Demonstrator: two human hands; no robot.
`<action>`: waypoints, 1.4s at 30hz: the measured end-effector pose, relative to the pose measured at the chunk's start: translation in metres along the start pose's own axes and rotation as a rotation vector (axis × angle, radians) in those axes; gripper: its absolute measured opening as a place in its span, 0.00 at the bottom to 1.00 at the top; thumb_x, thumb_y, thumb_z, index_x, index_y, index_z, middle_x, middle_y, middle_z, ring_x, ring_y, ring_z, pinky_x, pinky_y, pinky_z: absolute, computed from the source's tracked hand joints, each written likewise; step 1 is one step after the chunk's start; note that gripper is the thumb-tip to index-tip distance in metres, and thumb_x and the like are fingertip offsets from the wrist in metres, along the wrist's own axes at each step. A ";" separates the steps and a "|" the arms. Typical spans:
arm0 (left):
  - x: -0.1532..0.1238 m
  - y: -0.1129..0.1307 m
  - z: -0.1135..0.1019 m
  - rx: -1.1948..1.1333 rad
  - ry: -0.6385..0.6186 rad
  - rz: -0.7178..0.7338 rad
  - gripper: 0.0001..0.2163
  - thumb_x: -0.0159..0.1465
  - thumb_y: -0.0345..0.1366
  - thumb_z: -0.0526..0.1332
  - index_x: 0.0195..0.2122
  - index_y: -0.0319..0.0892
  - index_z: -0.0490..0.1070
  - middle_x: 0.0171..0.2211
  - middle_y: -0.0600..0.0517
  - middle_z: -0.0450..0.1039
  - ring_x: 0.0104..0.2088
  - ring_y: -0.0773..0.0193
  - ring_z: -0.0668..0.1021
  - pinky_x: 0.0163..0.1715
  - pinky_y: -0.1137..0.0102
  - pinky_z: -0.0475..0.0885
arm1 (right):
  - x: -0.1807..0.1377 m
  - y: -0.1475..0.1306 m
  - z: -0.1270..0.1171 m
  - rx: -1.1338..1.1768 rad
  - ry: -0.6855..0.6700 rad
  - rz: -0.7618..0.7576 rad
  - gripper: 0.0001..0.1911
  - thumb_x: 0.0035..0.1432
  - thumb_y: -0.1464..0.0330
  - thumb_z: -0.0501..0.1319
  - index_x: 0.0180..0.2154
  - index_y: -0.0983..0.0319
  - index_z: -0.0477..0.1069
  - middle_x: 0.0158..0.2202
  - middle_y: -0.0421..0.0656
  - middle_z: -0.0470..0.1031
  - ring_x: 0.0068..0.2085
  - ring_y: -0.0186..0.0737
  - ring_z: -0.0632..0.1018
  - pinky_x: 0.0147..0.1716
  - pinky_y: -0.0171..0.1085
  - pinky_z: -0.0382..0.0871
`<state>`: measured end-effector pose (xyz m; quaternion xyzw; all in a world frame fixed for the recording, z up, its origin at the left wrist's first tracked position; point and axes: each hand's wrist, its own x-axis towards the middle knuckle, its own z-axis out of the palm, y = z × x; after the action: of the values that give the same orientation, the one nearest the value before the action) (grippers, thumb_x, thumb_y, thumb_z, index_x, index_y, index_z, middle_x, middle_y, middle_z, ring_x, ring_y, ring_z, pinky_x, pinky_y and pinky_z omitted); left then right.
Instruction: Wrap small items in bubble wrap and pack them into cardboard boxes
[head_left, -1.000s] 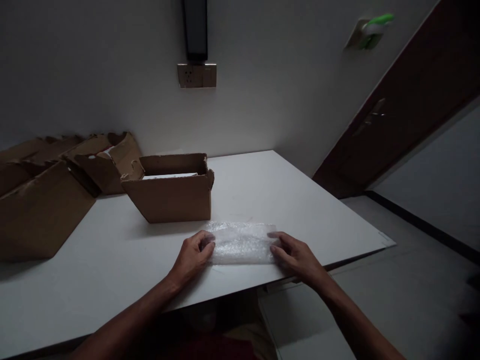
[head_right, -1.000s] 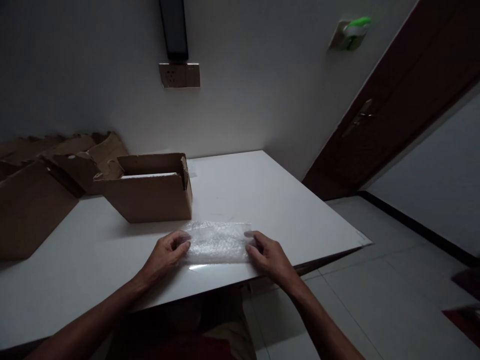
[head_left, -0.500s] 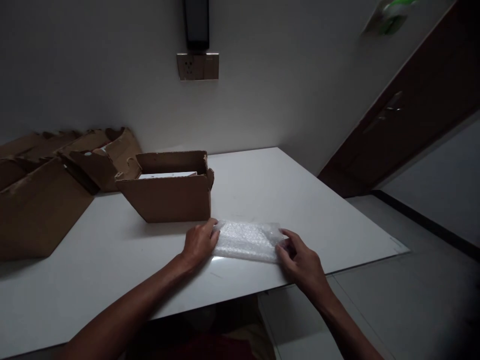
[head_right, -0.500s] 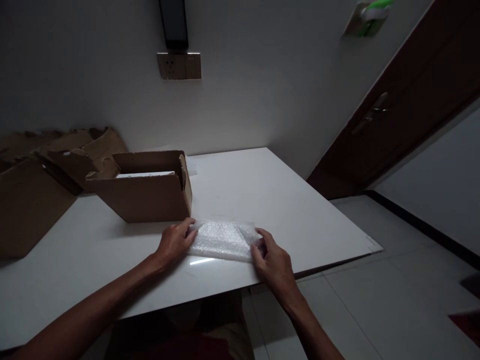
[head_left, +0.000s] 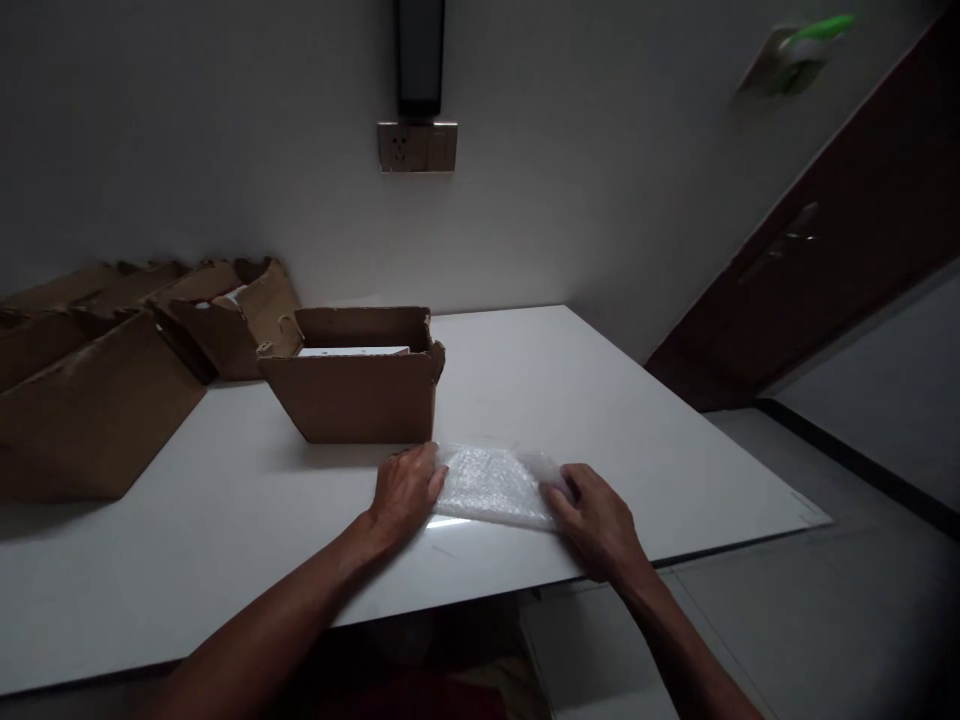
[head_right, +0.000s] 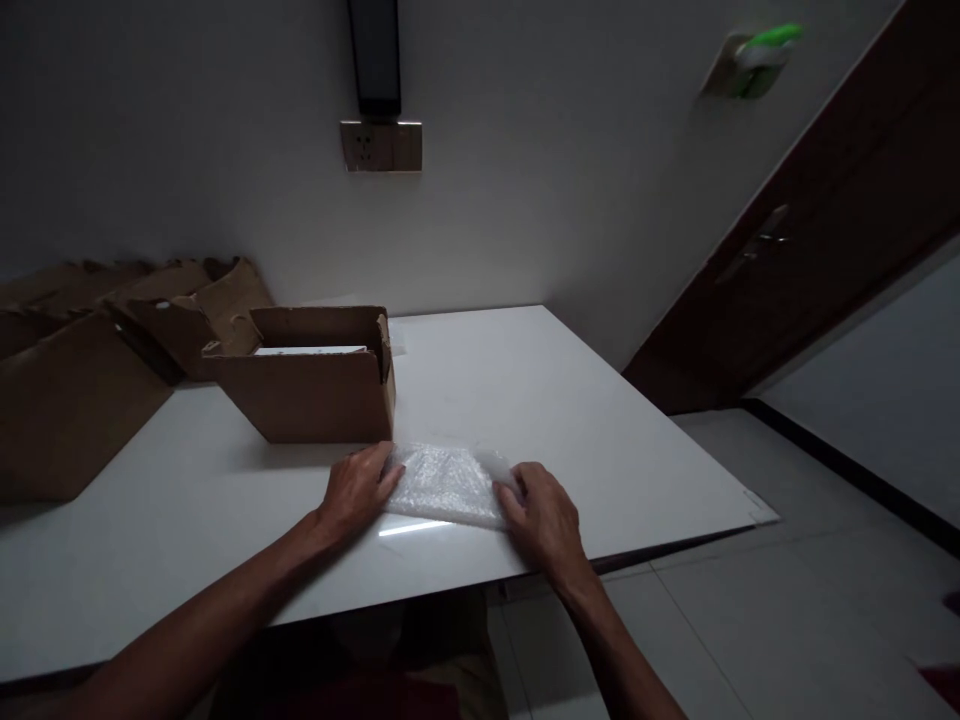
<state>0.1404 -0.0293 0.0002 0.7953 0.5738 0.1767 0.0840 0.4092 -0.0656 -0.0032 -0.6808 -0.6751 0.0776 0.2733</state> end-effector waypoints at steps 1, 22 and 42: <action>-0.001 -0.001 -0.001 -0.018 0.006 -0.007 0.07 0.67 0.36 0.56 0.42 0.41 0.71 0.37 0.46 0.78 0.38 0.55 0.79 0.38 0.65 0.69 | 0.000 -0.002 -0.002 0.101 -0.014 0.020 0.13 0.58 0.57 0.56 0.28 0.58 0.65 0.25 0.39 0.68 0.27 0.39 0.70 0.27 0.36 0.63; -0.079 -0.019 -0.010 -0.307 0.092 0.266 0.32 0.56 0.31 0.61 0.64 0.44 0.57 0.66 0.40 0.58 0.64 0.47 0.64 0.61 0.50 0.63 | -0.034 -0.085 0.025 -0.130 -0.041 -0.691 0.08 0.56 0.78 0.57 0.35 0.60 0.70 0.36 0.44 0.78 0.36 0.43 0.74 0.38 0.43 0.61; -0.068 0.014 -0.009 -0.226 -0.100 0.469 0.12 0.59 0.26 0.58 0.43 0.43 0.68 0.45 0.47 0.70 0.47 0.55 0.71 0.50 0.59 0.67 | 0.032 -0.044 0.017 -0.035 -0.215 -0.549 0.26 0.68 0.61 0.53 0.64 0.61 0.60 0.67 0.53 0.61 0.66 0.51 0.63 0.62 0.53 0.61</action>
<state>0.1302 -0.0988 0.0009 0.8998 0.3455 0.2149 0.1573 0.3646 -0.0332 0.0118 -0.4652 -0.8603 0.0609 0.1993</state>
